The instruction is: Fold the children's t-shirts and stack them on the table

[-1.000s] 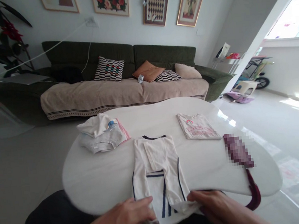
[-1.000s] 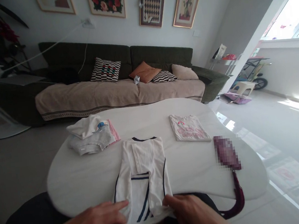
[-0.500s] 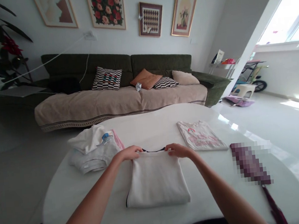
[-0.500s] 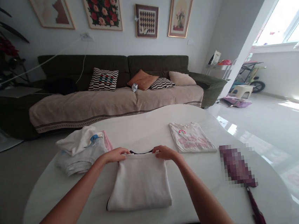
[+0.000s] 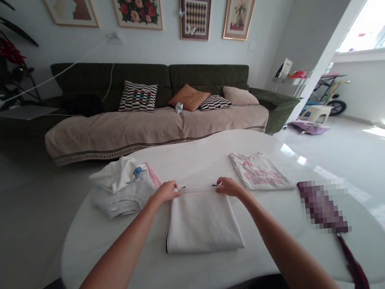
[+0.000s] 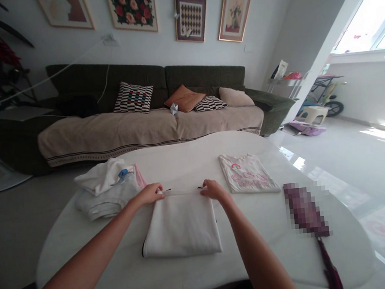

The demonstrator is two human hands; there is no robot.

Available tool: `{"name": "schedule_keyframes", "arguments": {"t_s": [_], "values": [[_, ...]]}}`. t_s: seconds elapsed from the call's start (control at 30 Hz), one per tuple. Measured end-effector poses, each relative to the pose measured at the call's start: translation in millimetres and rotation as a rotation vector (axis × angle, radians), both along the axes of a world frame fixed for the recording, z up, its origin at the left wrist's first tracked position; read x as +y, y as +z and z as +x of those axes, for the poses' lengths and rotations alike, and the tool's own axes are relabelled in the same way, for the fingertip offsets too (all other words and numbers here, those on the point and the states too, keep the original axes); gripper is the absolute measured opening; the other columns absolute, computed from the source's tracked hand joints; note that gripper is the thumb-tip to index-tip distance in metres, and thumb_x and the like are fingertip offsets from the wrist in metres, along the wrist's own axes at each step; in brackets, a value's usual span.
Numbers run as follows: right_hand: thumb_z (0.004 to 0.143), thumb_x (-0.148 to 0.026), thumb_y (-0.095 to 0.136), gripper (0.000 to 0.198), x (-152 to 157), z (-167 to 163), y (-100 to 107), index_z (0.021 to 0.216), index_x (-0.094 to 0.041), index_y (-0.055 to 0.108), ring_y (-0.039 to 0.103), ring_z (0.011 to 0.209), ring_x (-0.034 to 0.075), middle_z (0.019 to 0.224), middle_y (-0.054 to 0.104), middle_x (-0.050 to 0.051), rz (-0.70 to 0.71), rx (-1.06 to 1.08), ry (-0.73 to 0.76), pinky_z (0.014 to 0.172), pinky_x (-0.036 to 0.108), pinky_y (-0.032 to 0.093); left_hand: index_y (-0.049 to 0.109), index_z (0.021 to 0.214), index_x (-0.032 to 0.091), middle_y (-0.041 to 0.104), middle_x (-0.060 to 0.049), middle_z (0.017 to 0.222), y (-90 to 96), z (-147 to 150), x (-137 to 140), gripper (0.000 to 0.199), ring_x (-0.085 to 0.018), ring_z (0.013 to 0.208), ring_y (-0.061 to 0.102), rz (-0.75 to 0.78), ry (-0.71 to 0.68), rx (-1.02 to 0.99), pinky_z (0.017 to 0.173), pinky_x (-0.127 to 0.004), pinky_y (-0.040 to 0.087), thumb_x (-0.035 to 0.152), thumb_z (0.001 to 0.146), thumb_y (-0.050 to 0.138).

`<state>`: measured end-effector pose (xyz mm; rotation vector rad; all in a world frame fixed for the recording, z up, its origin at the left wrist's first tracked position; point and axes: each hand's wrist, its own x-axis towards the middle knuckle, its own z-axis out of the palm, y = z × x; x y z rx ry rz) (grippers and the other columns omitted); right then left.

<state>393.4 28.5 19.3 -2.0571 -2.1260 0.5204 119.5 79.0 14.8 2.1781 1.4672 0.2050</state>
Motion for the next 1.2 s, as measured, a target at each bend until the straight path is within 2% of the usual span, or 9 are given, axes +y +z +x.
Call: {"name": "schedule_keyframes", "arguments": {"t_s": [0.2,0.3,0.4,0.53,0.67,0.77,0.93,1.07,1.2], "values": [[0.076,-0.029,0.054,0.023,-21,6,54,0.094,-0.016,0.061,0.056,0.076,0.015,0.083,0.062,0.005,0.134,0.039,-0.013,0.067,0.022,0.04,0.062,0.075,0.016,0.063,0.0,0.072,55.8,-3,-13,0.016,-0.014,0.071,0.056,0.091,-0.031,-0.156,0.065,-0.021,0.041,0.027,0.065,0.057],[0.08,-0.033,0.048,0.026,-54,8,96,0.101,-0.017,0.054,0.053,0.085,0.015,0.095,0.058,0.006,0.432,0.106,-0.042,0.075,0.025,0.039,0.058,0.092,0.017,0.063,-0.002,0.092,96.6,-8,-33,0.027,-0.014,0.083,0.055,0.209,-0.039,-0.307,0.075,-0.022,0.041,0.034,0.075,0.047],[0.083,-0.031,0.047,0.02,-101,0,112,0.098,-0.02,0.052,0.052,0.089,0.016,0.1,0.055,0.006,0.725,0.202,0.01,0.079,0.026,0.039,0.055,0.094,0.018,0.062,-0.002,0.095,110.7,-14,-59,0.027,-0.015,0.089,0.055,0.257,-0.062,-0.453,0.081,-0.024,0.041,0.036,0.077,0.047],[0.086,-0.021,0.039,0.015,-164,-27,71,0.095,-0.019,0.052,0.052,0.084,0.017,0.09,0.056,0.006,0.757,0.123,0.096,0.077,0.029,0.039,0.058,0.088,0.019,0.063,-0.002,0.092,73.0,-22,-97,0.017,-0.017,0.09,0.056,0.236,-0.08,-0.452,0.084,-0.026,0.041,0.024,0.074,0.049],[0.083,-0.014,0.042,0.016,-216,-58,19,0.086,-0.021,0.057,0.053,0.078,0.018,0.082,0.058,0.004,0.509,0.02,0.277,0.072,0.031,0.042,0.059,0.073,0.019,0.064,-0.003,0.084,20.5,-35,-131,0.021,-0.017,0.086,0.057,0.202,-0.089,-0.341,0.081,-0.027,0.042,0.005,0.065,0.046],[0.083,-0.022,0.047,0.021,-233,-61,12,0.102,-0.023,0.055,0.055,0.086,0.018,0.093,0.06,0.004,0.367,0.196,0.284,0.076,0.029,0.044,0.06,0.084,0.019,0.063,-0.004,0.095,6.8,-41,-148,0.038,-0.016,0.095,0.055,0.23,-0.065,-0.314,0.089,-0.028,0.04,-0.003,0.06,0.039],[0.088,-0.023,0.031,0.032,-193,-30,18,0.11,-0.021,0.055,0.047,0.113,0.018,0.118,0.054,0.008,0.465,0.265,0.042,0.093,0.031,0.038,0.053,0.113,0.021,0.052,-0.007,0.121,17.6,-12,-170,0.04,-0.019,0.115,0.044,0.395,0.009,-0.213,0.1,-0.035,0.031,0.011,0.078,0.038],[0.086,-0.021,0.033,0.039,-149,-18,5,0.121,-0.021,0.049,0.031,0.127,0.019,0.131,0.045,0.006,0.3,0.07,0.036,0.099,0.038,0.031,0.05,0.12,0.024,0.047,-0.011,0.127,16.8,26,-181,0.039,-0.028,0.118,0.04,0.349,0.066,0.019,0.1,-0.051,0.024,0.038,0.086,0.037],[0.088,-0.025,0.034,0.038,-149,-24,-11,0.124,-0.024,0.046,0.034,0.124,0.019,0.129,0.048,0.006,0.24,-0.057,-0.065,0.097,0.04,0.031,0.054,0.114,0.022,0.052,-0.015,0.12,10.5,35,-174,0.043,-0.03,0.11,0.047,0.296,0.114,0.125,0.099,-0.057,0.018,0.045,0.086,0.032]]}}
